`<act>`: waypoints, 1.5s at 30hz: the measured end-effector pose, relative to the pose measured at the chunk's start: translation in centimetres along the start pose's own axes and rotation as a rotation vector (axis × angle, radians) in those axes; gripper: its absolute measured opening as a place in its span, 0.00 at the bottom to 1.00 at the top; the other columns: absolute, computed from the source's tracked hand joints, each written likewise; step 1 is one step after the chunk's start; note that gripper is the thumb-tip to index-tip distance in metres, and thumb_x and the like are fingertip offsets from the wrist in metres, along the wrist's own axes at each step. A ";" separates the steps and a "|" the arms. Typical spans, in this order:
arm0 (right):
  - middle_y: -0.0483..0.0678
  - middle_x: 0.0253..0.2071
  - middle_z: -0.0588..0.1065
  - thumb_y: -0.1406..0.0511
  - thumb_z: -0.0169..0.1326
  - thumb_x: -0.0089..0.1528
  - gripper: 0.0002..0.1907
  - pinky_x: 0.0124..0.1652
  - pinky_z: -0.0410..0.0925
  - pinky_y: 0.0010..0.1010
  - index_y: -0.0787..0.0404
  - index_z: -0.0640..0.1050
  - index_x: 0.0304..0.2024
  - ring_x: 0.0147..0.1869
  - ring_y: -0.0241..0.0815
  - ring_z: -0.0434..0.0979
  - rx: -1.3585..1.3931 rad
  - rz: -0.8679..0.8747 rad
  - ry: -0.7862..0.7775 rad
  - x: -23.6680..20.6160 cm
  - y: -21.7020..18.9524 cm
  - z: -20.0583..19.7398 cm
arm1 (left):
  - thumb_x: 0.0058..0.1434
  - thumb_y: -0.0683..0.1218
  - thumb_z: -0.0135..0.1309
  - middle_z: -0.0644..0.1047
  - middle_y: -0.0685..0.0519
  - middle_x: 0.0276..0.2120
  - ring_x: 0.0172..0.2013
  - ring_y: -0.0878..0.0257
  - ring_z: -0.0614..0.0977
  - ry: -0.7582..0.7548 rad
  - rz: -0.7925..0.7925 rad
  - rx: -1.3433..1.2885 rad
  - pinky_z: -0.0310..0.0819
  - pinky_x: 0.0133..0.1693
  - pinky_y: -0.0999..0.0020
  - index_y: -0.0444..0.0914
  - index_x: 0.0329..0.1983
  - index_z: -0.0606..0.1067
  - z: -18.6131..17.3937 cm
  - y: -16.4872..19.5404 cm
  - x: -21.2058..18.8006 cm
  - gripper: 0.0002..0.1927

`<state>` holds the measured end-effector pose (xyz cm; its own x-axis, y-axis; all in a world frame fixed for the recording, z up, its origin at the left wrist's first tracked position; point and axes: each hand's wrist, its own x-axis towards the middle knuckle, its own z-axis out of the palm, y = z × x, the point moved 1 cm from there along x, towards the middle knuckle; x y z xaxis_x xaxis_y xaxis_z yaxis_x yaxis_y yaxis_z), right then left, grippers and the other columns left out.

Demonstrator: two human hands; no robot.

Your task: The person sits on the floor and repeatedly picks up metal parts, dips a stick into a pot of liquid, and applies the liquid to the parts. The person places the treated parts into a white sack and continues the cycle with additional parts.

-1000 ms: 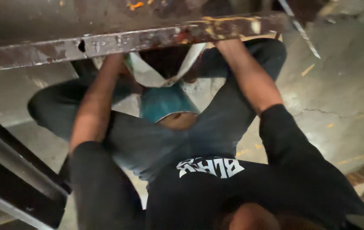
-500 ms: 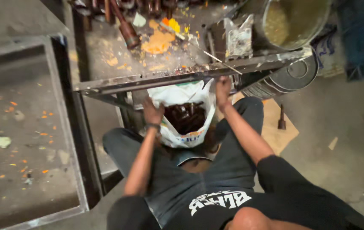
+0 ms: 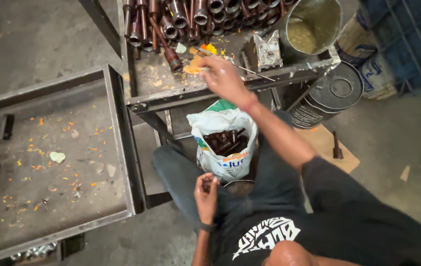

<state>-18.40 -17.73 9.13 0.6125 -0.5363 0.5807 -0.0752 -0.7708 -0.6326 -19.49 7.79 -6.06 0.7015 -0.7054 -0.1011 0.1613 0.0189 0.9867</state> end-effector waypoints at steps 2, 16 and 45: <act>0.54 0.28 0.69 0.68 0.46 0.50 0.06 0.35 0.62 0.33 0.65 0.72 0.28 0.33 0.50 0.68 -0.181 -0.005 -0.026 1.7 0.6 -0.5 | 0.50 0.38 0.47 0.68 0.56 0.25 0.26 0.72 0.68 -0.046 0.050 0.059 0.62 0.29 0.81 0.33 0.32 0.66 -0.4 1.9 0.6 0.07; 0.57 0.23 0.70 0.71 0.48 0.41 0.04 0.27 0.65 0.37 0.63 0.73 0.19 0.28 0.52 0.72 -0.872 0.176 -0.308 0.3 8.8 -2.2 | 0.39 0.48 0.54 0.65 0.38 0.36 0.37 0.45 0.67 0.356 0.729 0.890 0.60 0.37 0.57 0.28 0.41 0.59 7.0 13.0 29.3 0.29; 0.48 0.25 0.68 0.69 0.48 0.40 0.05 0.25 0.62 0.36 0.60 0.73 0.20 0.28 0.48 0.69 -1.185 0.278 -0.010 -7.5 1.4 -25.4 | 0.47 0.34 0.41 0.67 0.51 0.26 0.23 0.66 0.69 0.156 0.575 -0.227 0.64 0.24 0.76 0.34 0.37 0.60 5.8 11.8 26.1 0.13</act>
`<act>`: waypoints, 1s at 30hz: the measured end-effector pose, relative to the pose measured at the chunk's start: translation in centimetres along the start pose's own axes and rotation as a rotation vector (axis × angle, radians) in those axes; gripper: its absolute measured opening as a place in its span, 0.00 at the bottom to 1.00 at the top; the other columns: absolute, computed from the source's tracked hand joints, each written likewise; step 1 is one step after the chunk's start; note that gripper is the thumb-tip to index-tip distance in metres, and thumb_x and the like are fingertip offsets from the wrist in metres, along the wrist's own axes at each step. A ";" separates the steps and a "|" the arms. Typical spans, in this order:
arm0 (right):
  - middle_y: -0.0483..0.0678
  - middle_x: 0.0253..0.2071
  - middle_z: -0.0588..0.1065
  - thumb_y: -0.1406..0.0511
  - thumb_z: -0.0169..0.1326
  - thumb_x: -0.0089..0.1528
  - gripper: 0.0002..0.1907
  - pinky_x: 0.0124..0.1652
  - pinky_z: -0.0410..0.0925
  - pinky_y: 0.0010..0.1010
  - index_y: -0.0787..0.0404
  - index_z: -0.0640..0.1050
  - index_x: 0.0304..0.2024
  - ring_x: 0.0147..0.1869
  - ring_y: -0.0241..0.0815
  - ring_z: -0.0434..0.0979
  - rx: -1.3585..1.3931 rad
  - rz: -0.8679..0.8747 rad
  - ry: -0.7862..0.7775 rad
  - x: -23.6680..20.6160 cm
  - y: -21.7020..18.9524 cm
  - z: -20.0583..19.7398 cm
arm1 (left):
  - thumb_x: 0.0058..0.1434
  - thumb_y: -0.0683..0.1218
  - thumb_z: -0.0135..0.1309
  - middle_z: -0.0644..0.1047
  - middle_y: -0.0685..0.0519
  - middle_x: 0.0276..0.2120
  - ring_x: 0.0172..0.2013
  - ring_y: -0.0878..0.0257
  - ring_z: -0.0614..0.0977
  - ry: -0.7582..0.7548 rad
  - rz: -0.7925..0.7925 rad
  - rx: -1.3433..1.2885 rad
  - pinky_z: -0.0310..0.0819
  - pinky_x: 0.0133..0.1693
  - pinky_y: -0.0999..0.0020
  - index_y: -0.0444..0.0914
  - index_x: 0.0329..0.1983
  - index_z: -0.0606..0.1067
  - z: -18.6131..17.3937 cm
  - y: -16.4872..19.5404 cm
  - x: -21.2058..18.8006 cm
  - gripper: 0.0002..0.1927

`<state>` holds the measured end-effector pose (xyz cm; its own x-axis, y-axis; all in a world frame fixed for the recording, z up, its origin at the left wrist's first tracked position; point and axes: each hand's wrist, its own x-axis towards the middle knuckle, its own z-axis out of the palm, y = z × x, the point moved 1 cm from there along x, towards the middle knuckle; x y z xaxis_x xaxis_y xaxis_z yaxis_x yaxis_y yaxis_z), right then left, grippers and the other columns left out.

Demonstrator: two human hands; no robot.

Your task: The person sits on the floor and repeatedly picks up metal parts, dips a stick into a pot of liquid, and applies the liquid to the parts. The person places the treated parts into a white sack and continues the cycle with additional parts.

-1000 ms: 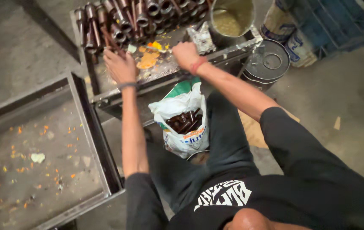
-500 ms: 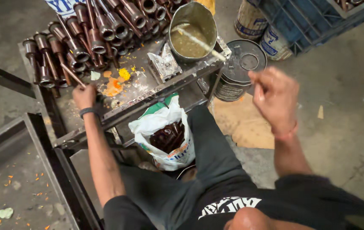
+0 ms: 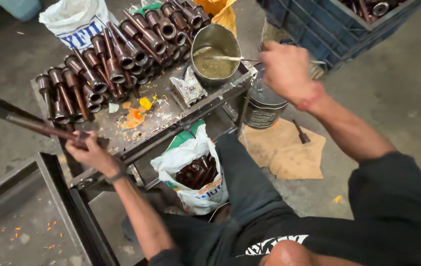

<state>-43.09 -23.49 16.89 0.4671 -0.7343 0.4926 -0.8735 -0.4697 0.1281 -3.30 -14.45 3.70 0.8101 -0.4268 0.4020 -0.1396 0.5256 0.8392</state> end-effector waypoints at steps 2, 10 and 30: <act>0.47 0.25 0.68 0.69 0.48 0.43 0.06 0.25 0.61 0.37 0.58 0.74 0.23 0.27 0.48 0.69 0.030 0.047 0.018 -1.6 -0.1 -1.3 | 0.48 0.33 0.41 0.67 0.50 0.28 0.26 0.65 0.70 -0.068 0.017 -0.199 0.65 0.28 0.75 0.35 0.39 0.60 -0.2 1.7 -2.8 0.15; 0.49 0.25 0.69 0.71 0.47 0.47 0.10 0.28 0.62 0.36 0.56 0.75 0.29 0.28 0.49 0.69 0.123 0.151 0.093 -5.5 -2.7 -1.6 | 0.52 0.34 0.44 0.66 0.51 0.32 0.32 0.63 0.70 -0.244 -0.032 -0.538 0.67 0.36 0.69 0.37 0.43 0.58 -0.7 4.4 -8.2 0.16; 0.41 0.24 0.69 0.70 0.50 0.52 0.09 0.20 0.52 0.15 0.64 0.73 0.36 0.20 0.25 0.58 1.079 0.659 0.011 -10.2 -8.1 -1.2 | 0.57 0.41 0.43 0.67 0.47 0.38 0.50 0.49 0.65 -0.301 -0.464 -1.012 0.58 0.52 0.61 0.32 0.39 0.61 -3.6 4.9 -6.1 0.09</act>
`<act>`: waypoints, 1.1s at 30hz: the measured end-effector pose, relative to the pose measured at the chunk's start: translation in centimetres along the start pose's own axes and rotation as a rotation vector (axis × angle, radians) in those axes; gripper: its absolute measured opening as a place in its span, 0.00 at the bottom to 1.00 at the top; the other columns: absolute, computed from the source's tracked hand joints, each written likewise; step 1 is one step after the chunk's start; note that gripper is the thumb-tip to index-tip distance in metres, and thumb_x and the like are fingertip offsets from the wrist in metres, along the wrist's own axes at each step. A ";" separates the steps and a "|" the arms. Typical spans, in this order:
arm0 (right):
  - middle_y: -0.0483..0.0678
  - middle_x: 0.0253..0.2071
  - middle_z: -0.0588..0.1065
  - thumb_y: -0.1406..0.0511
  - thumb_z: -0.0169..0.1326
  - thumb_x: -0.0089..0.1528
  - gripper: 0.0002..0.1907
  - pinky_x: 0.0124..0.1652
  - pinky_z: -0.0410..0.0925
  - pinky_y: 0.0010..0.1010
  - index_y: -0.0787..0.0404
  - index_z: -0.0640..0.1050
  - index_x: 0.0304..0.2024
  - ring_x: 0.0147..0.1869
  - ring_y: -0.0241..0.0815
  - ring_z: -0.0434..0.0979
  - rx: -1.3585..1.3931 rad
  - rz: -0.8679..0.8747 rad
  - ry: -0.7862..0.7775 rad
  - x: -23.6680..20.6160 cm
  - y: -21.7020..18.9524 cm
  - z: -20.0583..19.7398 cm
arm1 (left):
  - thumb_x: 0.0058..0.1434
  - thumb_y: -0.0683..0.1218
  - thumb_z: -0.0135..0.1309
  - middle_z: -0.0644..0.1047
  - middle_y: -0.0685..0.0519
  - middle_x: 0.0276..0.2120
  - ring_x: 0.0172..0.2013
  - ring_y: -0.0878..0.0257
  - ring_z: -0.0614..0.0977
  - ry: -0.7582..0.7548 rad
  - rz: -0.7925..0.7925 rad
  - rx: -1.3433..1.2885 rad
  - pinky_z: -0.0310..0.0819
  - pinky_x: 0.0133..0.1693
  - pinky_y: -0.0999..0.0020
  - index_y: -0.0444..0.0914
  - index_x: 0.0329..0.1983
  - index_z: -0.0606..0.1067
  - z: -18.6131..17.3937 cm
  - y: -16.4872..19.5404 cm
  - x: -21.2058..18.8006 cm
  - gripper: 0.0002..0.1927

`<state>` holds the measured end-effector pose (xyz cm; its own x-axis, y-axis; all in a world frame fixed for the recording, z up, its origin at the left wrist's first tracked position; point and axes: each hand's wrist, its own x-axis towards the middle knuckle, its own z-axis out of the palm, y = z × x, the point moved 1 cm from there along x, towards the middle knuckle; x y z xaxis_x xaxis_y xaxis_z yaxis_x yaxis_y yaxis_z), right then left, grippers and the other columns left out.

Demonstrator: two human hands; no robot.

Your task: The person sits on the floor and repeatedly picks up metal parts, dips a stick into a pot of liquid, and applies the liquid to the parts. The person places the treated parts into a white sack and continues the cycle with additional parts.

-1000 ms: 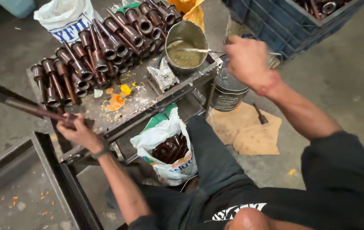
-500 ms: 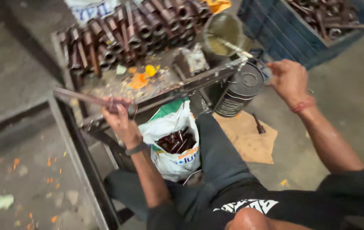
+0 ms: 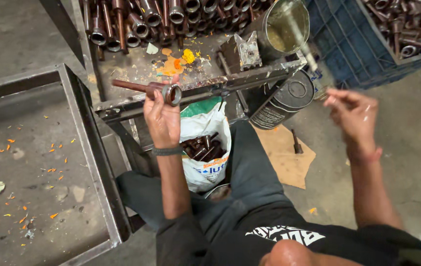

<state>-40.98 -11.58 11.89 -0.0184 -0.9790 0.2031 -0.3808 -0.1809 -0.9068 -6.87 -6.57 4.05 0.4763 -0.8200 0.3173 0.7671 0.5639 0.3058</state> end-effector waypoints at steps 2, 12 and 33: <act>0.41 0.23 0.69 0.71 0.48 0.52 0.09 0.19 0.52 0.13 0.65 0.72 0.35 0.19 0.24 0.58 0.132 0.094 -0.116 -2.5 -0.2 1.2 | 0.57 0.42 0.42 0.68 0.46 0.38 0.50 0.50 0.65 0.009 -0.022 -0.027 0.57 0.53 0.61 0.32 0.39 0.62 0.4 -0.5 -0.2 0.10; 0.43 0.22 0.70 0.73 0.48 0.50 0.08 0.22 0.56 0.15 0.65 0.74 0.32 0.23 0.26 0.62 0.128 -0.003 -0.539 -7.8 0.3 5.7 | 0.57 0.43 0.42 0.67 0.46 0.40 0.49 0.52 0.66 -0.022 -0.042 0.042 0.57 0.53 0.60 0.32 0.43 0.60 1.5 -1.8 -1.4 0.12; 0.48 0.26 0.67 0.81 0.41 0.49 0.12 0.27 0.61 0.15 0.68 0.72 0.33 0.27 0.31 0.67 0.007 -0.540 -0.068 -8.6 -1.2 10.2 | 0.53 0.37 0.45 0.63 0.47 0.45 0.50 0.54 0.67 -0.229 -0.265 0.266 0.62 0.51 0.64 0.37 0.51 0.52 4.3 -3.9 -2.9 0.24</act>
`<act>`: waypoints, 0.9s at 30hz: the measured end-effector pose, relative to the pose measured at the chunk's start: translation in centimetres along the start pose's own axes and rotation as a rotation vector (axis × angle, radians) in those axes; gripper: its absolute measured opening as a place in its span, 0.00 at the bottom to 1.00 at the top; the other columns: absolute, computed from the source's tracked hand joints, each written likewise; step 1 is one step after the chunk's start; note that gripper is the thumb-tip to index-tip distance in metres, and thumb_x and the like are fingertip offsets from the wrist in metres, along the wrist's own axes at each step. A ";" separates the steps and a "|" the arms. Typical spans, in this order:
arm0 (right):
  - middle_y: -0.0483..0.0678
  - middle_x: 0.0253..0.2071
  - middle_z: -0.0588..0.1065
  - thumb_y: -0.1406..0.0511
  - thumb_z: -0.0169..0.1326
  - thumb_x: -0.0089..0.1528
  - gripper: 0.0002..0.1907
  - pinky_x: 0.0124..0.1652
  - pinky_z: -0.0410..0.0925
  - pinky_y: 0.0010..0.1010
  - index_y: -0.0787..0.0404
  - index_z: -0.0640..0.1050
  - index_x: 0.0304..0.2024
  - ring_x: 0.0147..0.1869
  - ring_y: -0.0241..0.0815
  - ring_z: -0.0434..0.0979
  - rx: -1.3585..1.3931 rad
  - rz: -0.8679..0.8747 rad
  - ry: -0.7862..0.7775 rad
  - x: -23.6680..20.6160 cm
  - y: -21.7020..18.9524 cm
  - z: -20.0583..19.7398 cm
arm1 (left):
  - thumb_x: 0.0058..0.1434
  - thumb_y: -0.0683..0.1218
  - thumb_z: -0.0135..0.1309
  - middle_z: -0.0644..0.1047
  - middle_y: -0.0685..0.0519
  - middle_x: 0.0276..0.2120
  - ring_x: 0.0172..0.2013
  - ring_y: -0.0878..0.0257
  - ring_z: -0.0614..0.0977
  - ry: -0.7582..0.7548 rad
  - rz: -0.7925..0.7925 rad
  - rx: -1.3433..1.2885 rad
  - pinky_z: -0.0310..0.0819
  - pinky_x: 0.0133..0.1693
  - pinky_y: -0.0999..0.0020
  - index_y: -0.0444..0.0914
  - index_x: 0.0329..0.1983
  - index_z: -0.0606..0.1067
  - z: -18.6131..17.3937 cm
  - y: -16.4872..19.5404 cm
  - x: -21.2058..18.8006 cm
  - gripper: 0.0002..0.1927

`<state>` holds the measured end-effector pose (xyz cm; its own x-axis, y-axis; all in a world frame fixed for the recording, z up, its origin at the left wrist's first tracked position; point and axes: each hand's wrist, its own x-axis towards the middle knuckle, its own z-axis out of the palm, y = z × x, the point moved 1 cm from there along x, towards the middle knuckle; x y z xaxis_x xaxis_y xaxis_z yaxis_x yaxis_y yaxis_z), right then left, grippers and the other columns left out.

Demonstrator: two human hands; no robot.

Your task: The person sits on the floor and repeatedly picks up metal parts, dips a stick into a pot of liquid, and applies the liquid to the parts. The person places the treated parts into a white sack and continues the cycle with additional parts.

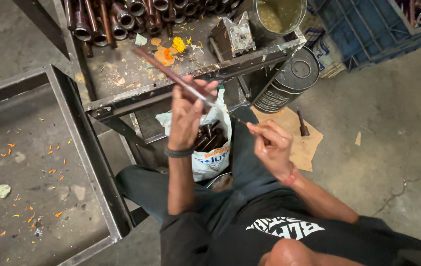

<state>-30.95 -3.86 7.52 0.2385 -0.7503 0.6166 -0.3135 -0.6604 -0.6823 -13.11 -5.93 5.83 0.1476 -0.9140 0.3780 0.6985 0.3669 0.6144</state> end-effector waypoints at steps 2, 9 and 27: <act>0.46 0.23 0.67 0.79 0.44 0.50 0.10 0.24 0.57 0.15 0.67 0.74 0.31 0.24 0.30 0.64 0.028 0.123 -0.006 0.7 0.6 0.7 | 0.52 0.36 0.44 0.63 0.47 0.46 0.50 0.56 0.67 -0.049 -0.046 0.030 0.62 0.51 0.67 0.36 0.52 0.52 0.5 -0.7 -0.1 0.25; 0.38 0.23 0.64 0.75 0.50 0.49 0.07 0.23 0.55 0.13 0.66 0.74 0.30 0.23 0.23 0.59 0.382 0.584 -0.200 0.2 2.1 0.5 | 0.46 0.30 0.49 0.62 0.43 0.32 0.35 0.54 0.63 0.240 0.009 0.227 0.58 0.37 0.65 0.28 0.37 0.57 -0.3 -3.6 0.3 0.18; 0.38 0.22 0.62 0.76 0.49 0.50 0.06 0.23 0.54 0.14 0.67 0.73 0.30 0.23 0.24 0.58 0.427 0.465 -0.223 -1.4 -0.3 -1.5 | 0.49 0.35 0.54 0.67 0.50 0.26 0.27 0.69 0.68 0.322 0.184 0.266 0.63 0.29 0.77 0.33 0.34 0.62 2.7 -3.0 -2.0 0.14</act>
<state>-32.59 -2.63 7.46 0.3650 -0.9178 0.1562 -0.0495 -0.1867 -0.9812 -17.40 -4.78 5.11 0.4917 -0.8215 0.2887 0.4428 0.5214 0.7294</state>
